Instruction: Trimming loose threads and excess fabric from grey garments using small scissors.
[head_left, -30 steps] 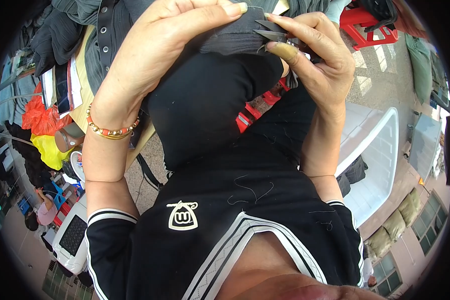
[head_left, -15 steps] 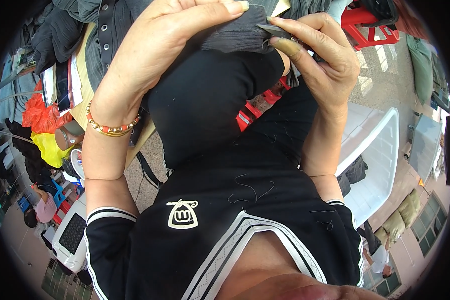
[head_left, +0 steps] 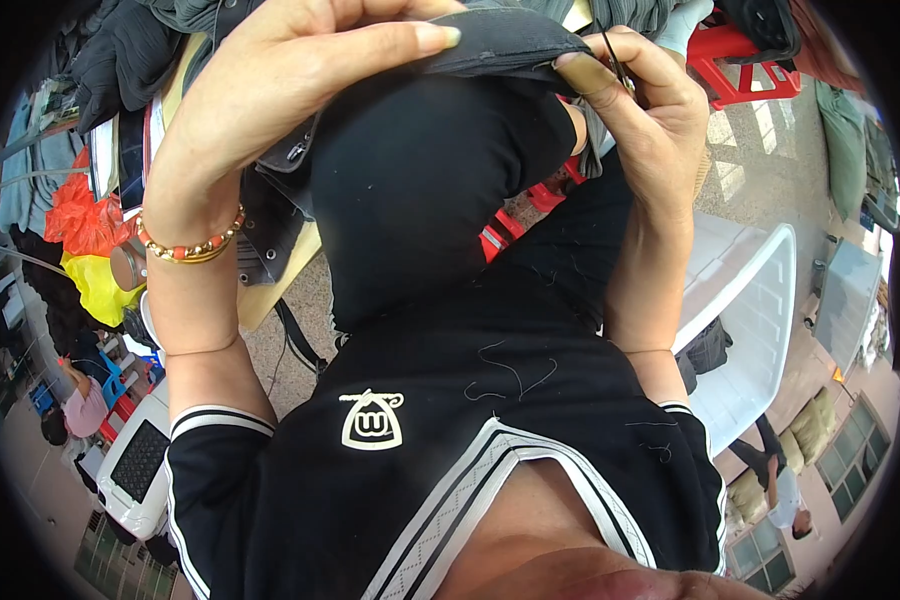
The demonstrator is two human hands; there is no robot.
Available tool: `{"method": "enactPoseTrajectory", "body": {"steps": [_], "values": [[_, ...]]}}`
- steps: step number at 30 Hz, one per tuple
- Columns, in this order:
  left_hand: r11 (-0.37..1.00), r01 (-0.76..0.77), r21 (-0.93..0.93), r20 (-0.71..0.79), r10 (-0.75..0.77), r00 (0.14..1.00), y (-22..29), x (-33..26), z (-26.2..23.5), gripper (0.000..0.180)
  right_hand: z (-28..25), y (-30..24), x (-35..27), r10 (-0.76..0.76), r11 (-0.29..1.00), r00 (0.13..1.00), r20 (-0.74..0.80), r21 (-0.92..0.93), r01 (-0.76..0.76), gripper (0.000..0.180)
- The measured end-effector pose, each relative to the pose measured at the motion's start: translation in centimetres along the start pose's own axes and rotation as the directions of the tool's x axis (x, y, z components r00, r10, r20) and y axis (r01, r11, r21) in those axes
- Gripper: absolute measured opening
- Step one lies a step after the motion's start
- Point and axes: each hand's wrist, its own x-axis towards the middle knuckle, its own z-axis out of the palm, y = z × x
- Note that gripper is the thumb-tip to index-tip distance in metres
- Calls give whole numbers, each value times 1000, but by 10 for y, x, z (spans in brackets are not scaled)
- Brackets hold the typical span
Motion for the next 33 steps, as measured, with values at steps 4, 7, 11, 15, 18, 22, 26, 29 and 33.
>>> {"method": "enactPoseTrajectory", "body": {"steps": [4, 7, 11, 15, 18, 22, 26, 29, 33], "values": [[895, 433, 107, -360, -371, 856, 6, -16, 6, 25, 12, -9, 1, -70, 994, 997, -44, -81, 67, 29], [928, 366, 65, -386, -315, 867, -2, -19, 6, 26, 10, -21, 3, -298, 902, 952, 64, -306, 303, 48], [924, 378, 51, -354, -337, 872, 2, -9, 10, 26, 11, -25, 3, -345, 869, 932, 110, -339, 362, 43], [959, 63, -276, -184, -117, 976, -29, 9, 7, 19, 13, -26, 9, -404, 818, 898, 172, -372, 440, 42], [883, -331, -333, 33, 362, 932, -44, 14, 1, 19, 11, -26, 9, -398, 811, 897, 195, -383, 443, 42], [842, 482, -241, -337, -538, 772, 16, 7, 25, 19, 6, -23, 9, -401, 815, 891, 213, -361, 453, 41], [850, 470, -237, -334, -526, 783, 16, 5, 23, 19, 8, -24, 8, -399, 823, 893, 209, -347, 450, 38], [848, 484, -217, -336, -530, 779, 1, 8, 16, 19, 8, -22, 5, -404, 809, 890, 214, -371, 456, 36], [944, -252, -212, 55, 268, 962, -33, 16, 2, 20, 13, -16, 8, -344, 907, 935, 83, -228, 354, 38]]}}
